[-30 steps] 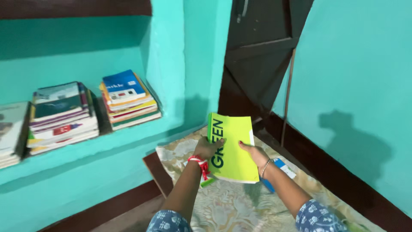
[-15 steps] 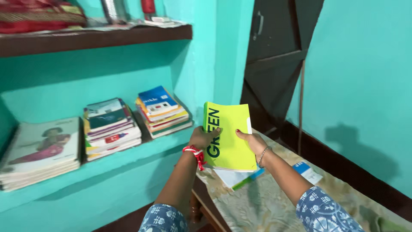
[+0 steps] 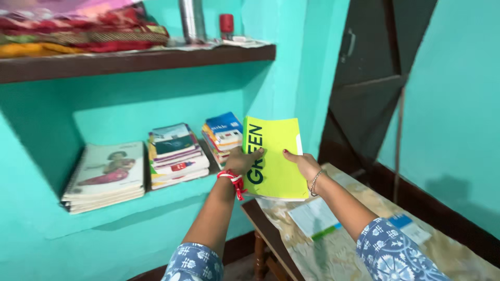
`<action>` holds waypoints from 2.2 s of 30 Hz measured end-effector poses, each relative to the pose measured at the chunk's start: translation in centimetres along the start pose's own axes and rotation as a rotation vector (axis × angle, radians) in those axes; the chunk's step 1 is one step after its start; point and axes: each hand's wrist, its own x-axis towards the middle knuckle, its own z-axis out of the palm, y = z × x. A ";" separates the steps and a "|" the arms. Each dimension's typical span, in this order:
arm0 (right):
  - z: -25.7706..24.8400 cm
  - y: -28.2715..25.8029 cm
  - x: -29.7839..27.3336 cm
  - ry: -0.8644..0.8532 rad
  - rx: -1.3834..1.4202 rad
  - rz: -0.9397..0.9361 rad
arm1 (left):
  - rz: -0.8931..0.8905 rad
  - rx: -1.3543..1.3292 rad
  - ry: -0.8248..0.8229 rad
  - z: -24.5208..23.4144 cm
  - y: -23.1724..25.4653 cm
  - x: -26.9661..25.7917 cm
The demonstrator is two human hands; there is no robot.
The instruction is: The person picks up books and notebooks from a table and places them onto a wall shelf. They handle the items one at a time, stacking them into neat piles on the shelf.
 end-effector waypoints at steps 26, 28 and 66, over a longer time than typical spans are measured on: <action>5.8 -2.0 9.4 -0.338 0.025 -0.019 | 0.040 0.255 0.495 -7.2 -0.7 2.8; 7.2 -1.6 10.1 -0.355 0.005 -0.023 | -0.017 0.140 0.454 -8.4 -1.2 2.7; 28.0 -1.5 36.8 -0.433 -0.050 0.054 | 0.002 -0.083 0.702 -27.2 -9.7 21.3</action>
